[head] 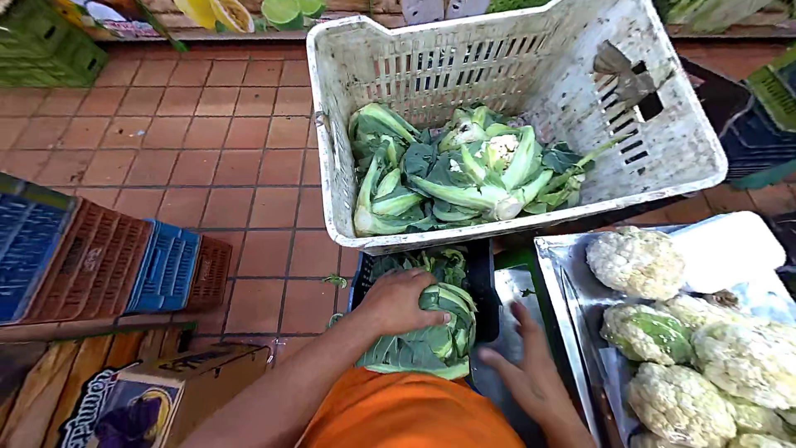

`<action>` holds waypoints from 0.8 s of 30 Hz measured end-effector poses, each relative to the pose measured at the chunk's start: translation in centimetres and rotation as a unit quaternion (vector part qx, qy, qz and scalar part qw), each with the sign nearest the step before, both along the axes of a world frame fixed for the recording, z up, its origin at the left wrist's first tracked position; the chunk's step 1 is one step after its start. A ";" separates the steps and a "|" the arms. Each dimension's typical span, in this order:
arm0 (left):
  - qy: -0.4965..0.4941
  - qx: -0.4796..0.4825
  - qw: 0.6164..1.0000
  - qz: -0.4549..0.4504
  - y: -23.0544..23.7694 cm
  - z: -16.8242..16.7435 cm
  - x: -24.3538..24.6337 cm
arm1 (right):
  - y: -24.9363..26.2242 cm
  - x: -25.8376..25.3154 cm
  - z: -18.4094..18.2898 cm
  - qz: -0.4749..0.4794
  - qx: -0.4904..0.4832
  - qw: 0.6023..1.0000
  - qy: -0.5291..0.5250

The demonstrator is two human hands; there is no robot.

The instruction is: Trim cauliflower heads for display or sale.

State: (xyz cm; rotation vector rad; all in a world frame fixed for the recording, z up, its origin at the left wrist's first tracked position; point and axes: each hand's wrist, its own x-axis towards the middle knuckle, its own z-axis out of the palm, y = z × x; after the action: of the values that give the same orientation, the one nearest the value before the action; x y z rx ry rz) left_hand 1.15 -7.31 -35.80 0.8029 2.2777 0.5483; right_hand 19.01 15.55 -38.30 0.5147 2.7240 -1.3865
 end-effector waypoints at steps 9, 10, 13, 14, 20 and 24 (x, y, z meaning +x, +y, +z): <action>0.310 0.222 0.903 0.197 -4.8 0.2 6.7 | 0.4 -8.1 -6.8 0.077 -0.289 0.950 -0.095; 0.253 0.181 0.926 0.214 -5.9 -0.9 7.8 | 0.4 -7.8 -7.4 0.043 -0.311 0.945 -0.093; -0.068 0.017 0.972 0.226 -7.2 -4.2 7.7 | 0.3 -6.9 -9.3 -0.061 -0.388 0.915 -0.087; -0.122 -0.006 0.970 0.212 -7.0 -5.2 7.0 | 0.2 -6.7 -9.7 -0.087 -0.409 0.904 -0.087; -0.223 0.072 0.925 0.300 -6.4 -9.8 0.9 | -0.3 -6.0 -8.8 -0.178 -0.475 0.857 -0.085; -0.297 0.159 0.876 0.345 -5.1 -10.6 -0.4 | -0.2 -5.8 -8.9 -0.186 -0.475 0.855 -0.090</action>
State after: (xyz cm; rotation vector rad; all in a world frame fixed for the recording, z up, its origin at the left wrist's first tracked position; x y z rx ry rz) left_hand 0.71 -12.45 -46.41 -0.1026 1.8457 1.3145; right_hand 13.20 15.39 -47.19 0.9967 1.5029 -2.3428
